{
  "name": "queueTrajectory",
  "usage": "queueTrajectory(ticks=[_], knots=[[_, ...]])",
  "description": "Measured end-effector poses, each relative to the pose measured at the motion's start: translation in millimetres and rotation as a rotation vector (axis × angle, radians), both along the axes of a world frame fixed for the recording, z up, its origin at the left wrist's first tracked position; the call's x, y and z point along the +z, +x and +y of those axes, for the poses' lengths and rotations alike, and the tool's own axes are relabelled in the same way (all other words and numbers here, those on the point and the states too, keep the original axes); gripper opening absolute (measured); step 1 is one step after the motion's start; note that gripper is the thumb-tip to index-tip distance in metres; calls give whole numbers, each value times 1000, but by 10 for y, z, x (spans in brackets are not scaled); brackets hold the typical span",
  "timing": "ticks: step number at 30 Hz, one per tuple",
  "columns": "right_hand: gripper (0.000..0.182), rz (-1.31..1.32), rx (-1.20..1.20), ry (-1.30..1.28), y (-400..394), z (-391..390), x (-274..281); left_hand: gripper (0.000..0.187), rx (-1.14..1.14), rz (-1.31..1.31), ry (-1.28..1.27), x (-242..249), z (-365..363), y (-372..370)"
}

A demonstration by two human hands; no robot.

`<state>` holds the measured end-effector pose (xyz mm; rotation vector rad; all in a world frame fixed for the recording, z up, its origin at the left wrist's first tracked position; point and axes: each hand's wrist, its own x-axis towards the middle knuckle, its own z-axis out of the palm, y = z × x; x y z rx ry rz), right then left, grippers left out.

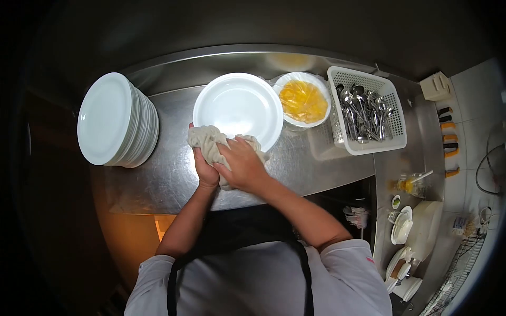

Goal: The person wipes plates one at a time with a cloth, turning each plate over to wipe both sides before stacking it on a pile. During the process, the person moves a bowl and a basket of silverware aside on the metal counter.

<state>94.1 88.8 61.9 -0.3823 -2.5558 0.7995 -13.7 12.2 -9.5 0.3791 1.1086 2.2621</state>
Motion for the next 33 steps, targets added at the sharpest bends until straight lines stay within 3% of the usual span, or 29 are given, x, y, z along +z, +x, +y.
queueTrajectory(ticks=[3, 6, 7, 9, 11, 17, 22, 27, 30, 31, 33], knots=[[49, -188, 138, 99, 301, 383, 95, 60, 36, 200, 11, 15, 54, -165], [53, -391, 82, 291, 451, 897, 208, 63, 97, 435, -540, 5, 233, -404], [55, -470, 32, 369, 395, 1040, 263, 59, 134, 465, -589, 77, 260, -383], [55, -443, -12, 518, 245, 1352, 268, 59, 11, -95, -237, 386, 179, -437], [56, -397, -31, 557, -23, 1541, 228, 59, 81, 233, -272, 210, 256, -334], [62, -202, -89, 516, -781, 1450, -52, 52, 121, 208, -259, 274, 285, -327], [61, -136, 53, 321, -1017, 879, -73, 68, 147, 11, 100, 27, 363, -327], [56, -30, 201, 57, -756, 302, -64, 88, 233, -410, 262, 177, 290, -373], [58, -154, 175, 32, -340, 134, 140, 95, -87, -182, 382, 116, 144, -504], [58, -185, 163, 41, -191, 142, 171, 94, -75, -263, 432, 167, 169, -530], [60, -253, 134, 56, 114, 214, 205, 92, -68, -143, 108, 164, 226, -783]])
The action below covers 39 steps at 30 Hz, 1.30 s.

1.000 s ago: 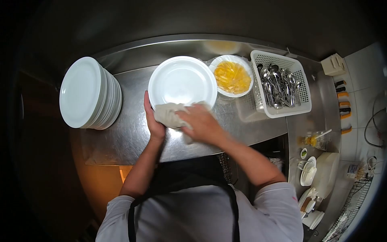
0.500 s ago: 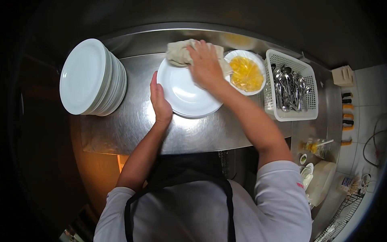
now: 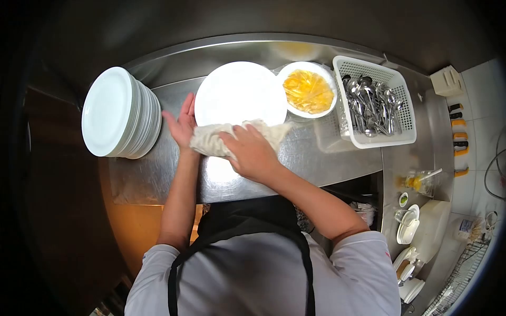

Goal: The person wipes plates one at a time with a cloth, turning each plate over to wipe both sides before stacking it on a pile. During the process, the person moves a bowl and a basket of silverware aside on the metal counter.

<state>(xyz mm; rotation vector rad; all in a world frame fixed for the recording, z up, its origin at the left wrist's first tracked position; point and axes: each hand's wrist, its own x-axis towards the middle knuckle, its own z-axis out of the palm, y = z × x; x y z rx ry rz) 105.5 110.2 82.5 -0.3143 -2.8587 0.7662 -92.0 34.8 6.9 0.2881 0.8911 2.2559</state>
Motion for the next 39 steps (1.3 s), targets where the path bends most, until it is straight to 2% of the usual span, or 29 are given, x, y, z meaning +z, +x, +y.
queueTrajectory(ticks=[1, 2, 5, 6, 8, 11, 12, 16, 19, 22, 24, 25, 27, 30, 32, 34, 36, 38, 39], knots=[[61, -6, -50, 46, 104, 58, 2, 91, -2, 66, -158, 128, 76, -68], [61, -12, -98, 93, 194, 117, -15, 82, -3, 64, -316, 255, 147, -93], [64, 26, -246, 222, 280, 322, -136, 69, -118, 581, -643, 436, 388, -324], [65, 46, -297, 262, 278, 378, -179, 64, -82, 775, -811, 465, 453, -351], [68, 136, -497, 156, 293, 437, -245, 55, -2, 1166, -1146, 504, 581, -350], [80, 267, -695, -158, 304, 453, -364, 49, -7, 1203, -1165, 655, 627, -230], [84, 297, -724, -241, 286, 401, -313, 47, 106, 1262, -1115, 626, 644, -200], [88, 409, -840, -378, 254, 386, -263, 47, 234, 1241, -1063, 663, 691, -129], [79, 722, -771, -468, 294, 492, -324, 50, 277, 1189, -1017, 824, 728, -60], [75, 866, -657, -605, 406, 370, 1, 50, 290, 1098, -1011, 918, 763, 4], [74, 936, -423, -578, 428, 233, 277, 50, 229, 1022, -1003, 910, 789, 28], [73, 967, -308, -561, 412, 174, 421, 51, 185, 863, -882, 780, 866, 64], [68, 1043, -222, -599, 224, 189, 737, 51, 86, 657, -661, 554, 1011, 240], [60, 846, -276, -1098, -58, 331, 1149, 51, -23, 539, -424, 488, 1140, 580], [62, 724, -287, -1157, -217, 425, 924, 51, -52, 503, -364, 437, 1068, 624], [55, 801, -231, -932, -178, 84, 435, 51, -38, 453, -342, 371, 878, 501], [58, 860, -54, -629, -119, -209, 352, 51, -22, 395, -332, 274, 631, 369], [67, 931, 151, -241, -126, -336, 835, 51, -18, 345, -317, 198, 423, 304], [66, 918, 155, -213, -188, -298, 1012, 52, -17, 333, -317, 164, 358, 315]])
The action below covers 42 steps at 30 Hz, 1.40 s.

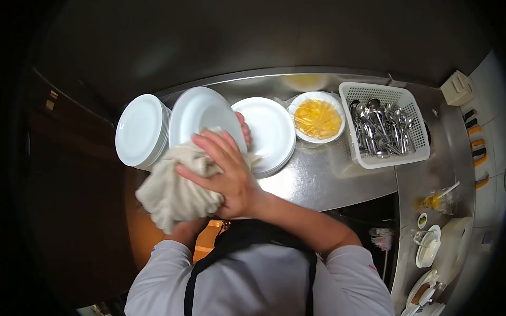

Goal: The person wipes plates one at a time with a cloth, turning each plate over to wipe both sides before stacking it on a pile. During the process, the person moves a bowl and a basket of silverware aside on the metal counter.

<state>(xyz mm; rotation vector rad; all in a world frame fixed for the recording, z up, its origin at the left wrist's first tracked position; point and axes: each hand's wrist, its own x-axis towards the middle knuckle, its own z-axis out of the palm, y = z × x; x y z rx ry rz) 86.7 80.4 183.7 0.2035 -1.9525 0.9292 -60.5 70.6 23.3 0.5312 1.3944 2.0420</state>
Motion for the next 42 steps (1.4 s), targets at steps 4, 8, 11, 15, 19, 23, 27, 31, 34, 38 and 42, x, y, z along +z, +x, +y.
queueTrajectory(ticks=[4, 8, 11, 15, 19, 23, 27, 31, 34, 38, 42], knots=[[61, -163, -81, -436, -447, 316, 48, 52, 25, -10, 6, -47, -76, 44], [62, -169, -136, -317, -204, 143, -595, 52, 50, 7, 10, -20, -116, -20], [64, -107, 28, -16, -48, -166, -337, 52, 46, 15, 12, -4, -110, -17], [51, -14, -2, 91, -331, 30, 241, 53, 44, 13, 19, -18, -129, 28], [58, -203, -19, -393, -556, 436, 50, 53, 66, 6, 24, -6, -172, 7], [59, -347, -103, -383, -349, 410, -387, 54, 109, 34, 2, 28, -230, 6], [76, -189, 16, -283, 59, -128, -655, 54, 193, 146, -67, 162, -141, -127], [78, -138, -22, -629, 183, -199, -234, 55, 351, 484, -305, 605, 0, -498], [50, -174, -227, -847, 184, 172, -122, 43, 426, 732, -501, 1285, -75, -667], [43, -16, -167, -1278, 183, 729, -64, 45, 124, 340, 218, 1949, -361, -445], [46, 83, -10, -1500, 72, 697, -160, 50, 174, 359, 233, 1464, -419, 263]])
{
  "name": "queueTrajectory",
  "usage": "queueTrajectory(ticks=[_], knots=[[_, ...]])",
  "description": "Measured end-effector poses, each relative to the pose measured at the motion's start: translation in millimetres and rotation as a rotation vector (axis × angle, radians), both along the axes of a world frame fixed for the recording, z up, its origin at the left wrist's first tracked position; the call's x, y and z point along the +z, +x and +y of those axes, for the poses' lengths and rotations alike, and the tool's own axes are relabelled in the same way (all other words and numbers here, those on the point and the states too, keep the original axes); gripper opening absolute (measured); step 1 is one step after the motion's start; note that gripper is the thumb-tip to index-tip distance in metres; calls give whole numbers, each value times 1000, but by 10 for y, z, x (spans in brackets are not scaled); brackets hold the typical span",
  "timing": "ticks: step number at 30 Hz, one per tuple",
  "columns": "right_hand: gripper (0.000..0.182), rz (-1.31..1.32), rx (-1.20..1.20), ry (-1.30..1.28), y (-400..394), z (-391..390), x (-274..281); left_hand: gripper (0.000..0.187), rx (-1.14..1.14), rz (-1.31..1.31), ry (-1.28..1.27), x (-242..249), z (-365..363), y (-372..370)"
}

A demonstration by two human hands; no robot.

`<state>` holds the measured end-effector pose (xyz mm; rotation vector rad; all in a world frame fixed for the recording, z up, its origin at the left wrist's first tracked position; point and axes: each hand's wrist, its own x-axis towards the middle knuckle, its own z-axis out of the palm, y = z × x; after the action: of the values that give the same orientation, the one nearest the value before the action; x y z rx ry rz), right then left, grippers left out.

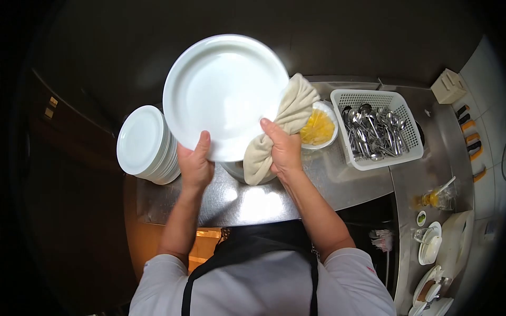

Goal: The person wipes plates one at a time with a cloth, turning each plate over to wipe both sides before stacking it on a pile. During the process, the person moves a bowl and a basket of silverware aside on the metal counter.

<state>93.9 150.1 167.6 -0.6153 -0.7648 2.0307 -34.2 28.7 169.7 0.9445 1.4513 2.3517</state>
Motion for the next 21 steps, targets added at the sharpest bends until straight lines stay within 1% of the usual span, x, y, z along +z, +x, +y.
queueTrajectory(ticks=[1, 2, 3, 5, 6, 7, 10, 11, 13, 14, 15, 16, 17, 18, 20, 21], knots=[[48, 12, 46, -17, -1, -5, -110, 43, -5, -5, -28, -17, -64, 19], [49, 23, 91, -33, -1, 6, -216, 41, -38, -2, -83, -27, -128, -6], [53, -3, 140, 13, 24, 59, -302, 39, -69, -1, -137, -29, -208, -69], [60, -161, 219, 208, 110, 256, -240, 34, -125, 40, -233, 35, -388, -199], [63, -237, 258, 302, 148, 375, -205, 35, -202, 45, -300, 90, -497, -267], [68, -304, 346, 401, 190, 504, -76, 35, -278, 49, -370, 136, -612, -332], [70, -384, 651, 746, 154, 736, 387, 37, -478, 86, -557, 173, -791, -413], [65, -502, 802, 955, 77, 778, 585, 38, -540, 80, -615, 151, -793, -404], [60, -564, 896, 1256, -161, 678, 817, 42, -638, 49, -730, 153, -761, -322], [57, -590, 937, 1411, -288, 583, 910, 43, -647, 27, -711, 127, -734, -243], [49, -565, 842, 1444, -394, 468, 980, 44, -653, 4, -692, 66, -719, -167], [45, -473, 746, 1331, -404, 433, 1068, 46, -657, -22, -672, 32, -736, -134], [41, -380, 657, 1215, -423, 392, 1152, 50, -658, -101, -721, 70, -791, -131], [38, -289, 576, 1096, -466, 361, 1186, 51, -554, -157, -657, 79, -888, -149], [36, -255, 452, 881, -373, 520, 1114, 54, -335, -264, -528, 102, -1150, -237], [36, -244, 356, 834, -322, 560, 1027, 60, -147, -300, -434, 197, -1266, -259]])
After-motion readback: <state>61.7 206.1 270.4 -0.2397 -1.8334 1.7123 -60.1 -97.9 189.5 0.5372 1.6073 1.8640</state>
